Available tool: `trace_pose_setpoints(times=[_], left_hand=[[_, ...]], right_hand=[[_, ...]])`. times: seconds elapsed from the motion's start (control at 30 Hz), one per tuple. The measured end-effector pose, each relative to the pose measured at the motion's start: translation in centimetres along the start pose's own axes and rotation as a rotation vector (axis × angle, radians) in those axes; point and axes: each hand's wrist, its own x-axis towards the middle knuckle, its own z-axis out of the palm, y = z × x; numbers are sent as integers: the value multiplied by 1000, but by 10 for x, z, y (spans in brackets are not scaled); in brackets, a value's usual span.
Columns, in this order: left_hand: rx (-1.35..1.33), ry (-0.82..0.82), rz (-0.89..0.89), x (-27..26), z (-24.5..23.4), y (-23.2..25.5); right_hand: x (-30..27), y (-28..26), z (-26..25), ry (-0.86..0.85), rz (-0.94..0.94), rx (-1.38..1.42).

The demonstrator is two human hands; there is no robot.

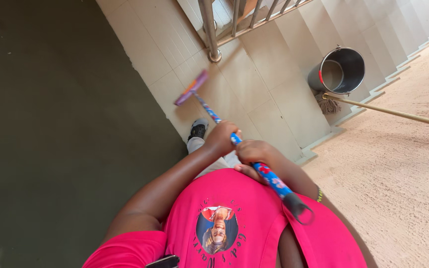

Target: The person uses a squeegee to push liquid down the steps of a stairwell. They also dip a wooden stick and the squeegee into a bucket of water while cleaning the stairs.

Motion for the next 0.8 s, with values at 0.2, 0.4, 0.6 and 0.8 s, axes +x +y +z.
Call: trace_pose_setpoints(times=[0.2, 0.4, 0.6, 0.8], left_hand=[[42, -143, -165, -27, 23, -60], [-86, -165, 5, -15, 96, -44], [-112, -233, -103, 28, 85, 46], [-44, -137, -5, 47, 60, 74]], right_hand=[[-9, 34, 22, -113, 76, 108], [-50, 43, 3, -86, 120, -63], [-87, 12, -44, 99, 103, 74], [-80, -10, -59, 169, -25, 1]])
